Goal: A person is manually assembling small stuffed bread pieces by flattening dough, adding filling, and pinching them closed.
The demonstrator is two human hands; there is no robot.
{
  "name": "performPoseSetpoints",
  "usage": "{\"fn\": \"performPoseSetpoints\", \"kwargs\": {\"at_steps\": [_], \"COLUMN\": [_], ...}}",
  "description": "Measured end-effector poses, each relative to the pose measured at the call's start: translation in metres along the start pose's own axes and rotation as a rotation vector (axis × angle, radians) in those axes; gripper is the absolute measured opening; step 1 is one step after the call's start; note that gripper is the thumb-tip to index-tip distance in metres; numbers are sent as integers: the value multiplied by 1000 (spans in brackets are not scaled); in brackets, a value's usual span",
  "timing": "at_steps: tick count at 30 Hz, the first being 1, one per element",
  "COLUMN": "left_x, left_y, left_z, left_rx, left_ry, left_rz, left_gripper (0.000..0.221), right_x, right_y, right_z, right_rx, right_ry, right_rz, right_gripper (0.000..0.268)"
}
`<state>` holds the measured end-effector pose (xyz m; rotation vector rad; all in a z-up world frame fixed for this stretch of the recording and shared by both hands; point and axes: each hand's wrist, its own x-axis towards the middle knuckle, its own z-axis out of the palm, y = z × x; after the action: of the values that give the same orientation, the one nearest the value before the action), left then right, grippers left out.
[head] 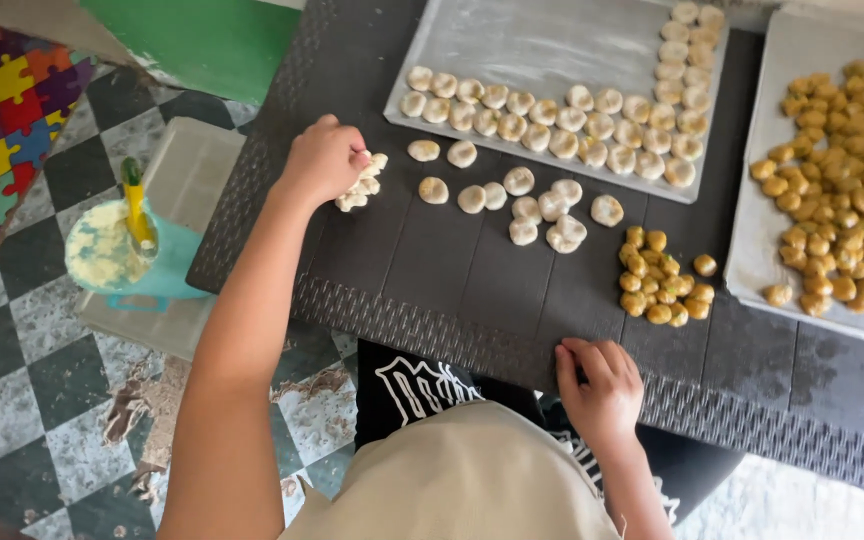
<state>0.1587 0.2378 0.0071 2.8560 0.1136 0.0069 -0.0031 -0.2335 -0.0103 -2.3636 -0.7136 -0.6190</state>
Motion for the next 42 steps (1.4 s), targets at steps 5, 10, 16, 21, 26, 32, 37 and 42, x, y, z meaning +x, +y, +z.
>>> {"fn": "performPoseSetpoints", "kwargs": {"at_steps": [5,10,16,21,26,32,37,42], "left_x": [-52,-141,-167,-149,-152,-175,-189,-190], "left_y": [55,172,187,127,146,196,196,194], "left_z": [-21,-14,54,60,52,98,89,94], "left_rx": [-288,-558,-645,-477,-332,-379,-169,-110], "left_ry": [287,365,285,302,456,431,353,448], "left_rz": [177,495,662,392,452,640,642,662], "left_gripper": [12,10,27,16,24,39,67,59], "right_x": [-3,18,41,50,56,21,13,36], "right_y": [-3,-29,-37,-32,-22,-13,-18,-6], "right_z": [3,-2,15,11,30,43,19,13], "right_rx": [169,506,715,691,375,-156,-321,-314], "right_ry": [87,-76,-134,-97,-38,-82,-239,-253], "right_rz": [213,476,564,340,155,-112,-53,-90], "right_gripper": [7,18,28,28,25,21,51,43]}}
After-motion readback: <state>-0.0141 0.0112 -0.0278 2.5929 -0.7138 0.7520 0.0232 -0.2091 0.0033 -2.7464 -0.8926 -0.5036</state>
